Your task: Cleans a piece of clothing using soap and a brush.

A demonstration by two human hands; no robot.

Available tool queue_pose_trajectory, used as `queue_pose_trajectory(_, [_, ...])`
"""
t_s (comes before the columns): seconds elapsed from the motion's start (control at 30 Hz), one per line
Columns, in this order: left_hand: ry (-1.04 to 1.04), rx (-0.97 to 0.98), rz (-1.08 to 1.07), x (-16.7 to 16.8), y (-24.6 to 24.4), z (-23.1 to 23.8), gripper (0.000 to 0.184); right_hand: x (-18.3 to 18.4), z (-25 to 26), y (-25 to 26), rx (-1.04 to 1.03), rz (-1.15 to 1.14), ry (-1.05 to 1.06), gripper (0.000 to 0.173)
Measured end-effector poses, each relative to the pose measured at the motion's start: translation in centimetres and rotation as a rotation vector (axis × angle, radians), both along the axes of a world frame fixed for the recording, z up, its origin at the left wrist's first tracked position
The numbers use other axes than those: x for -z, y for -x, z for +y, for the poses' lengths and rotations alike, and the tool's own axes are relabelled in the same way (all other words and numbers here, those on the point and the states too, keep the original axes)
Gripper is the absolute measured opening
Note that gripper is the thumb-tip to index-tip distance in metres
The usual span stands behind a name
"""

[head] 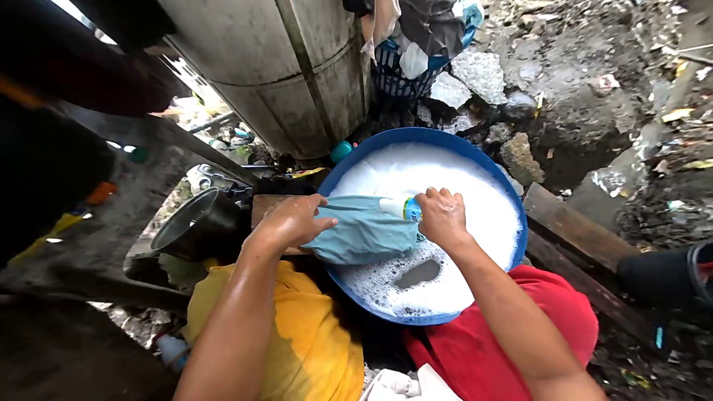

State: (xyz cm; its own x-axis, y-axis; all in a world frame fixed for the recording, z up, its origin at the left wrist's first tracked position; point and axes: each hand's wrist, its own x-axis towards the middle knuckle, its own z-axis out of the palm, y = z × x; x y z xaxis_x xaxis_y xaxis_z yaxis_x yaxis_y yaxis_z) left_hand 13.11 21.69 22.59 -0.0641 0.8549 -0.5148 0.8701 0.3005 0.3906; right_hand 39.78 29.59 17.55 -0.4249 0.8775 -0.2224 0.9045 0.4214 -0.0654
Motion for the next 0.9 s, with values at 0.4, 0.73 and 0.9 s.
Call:
queue_pose_trajectory(0.4, [0.014, 0.017, 0.031, 0.2, -0.4, 0.4, 0.052, 0.9, 0.7, -0.2, 0.050, 0.024, -0.025, 0.045])
queue_pose_trajectory(0.73, [0.002, 0.026, -0.001, 0.2, 0.1, 0.2, 0.051, 1.7, 0.8, 0.6, 0.034, 0.053, -0.049, 0.046])
queue_pose_trajectory(0.9, [-0.008, 0.026, -0.017, 0.1, 0.1, 0.7, 0.053, 1.4, 2.4, 0.8, 0.108, 0.014, -0.026, 0.045])
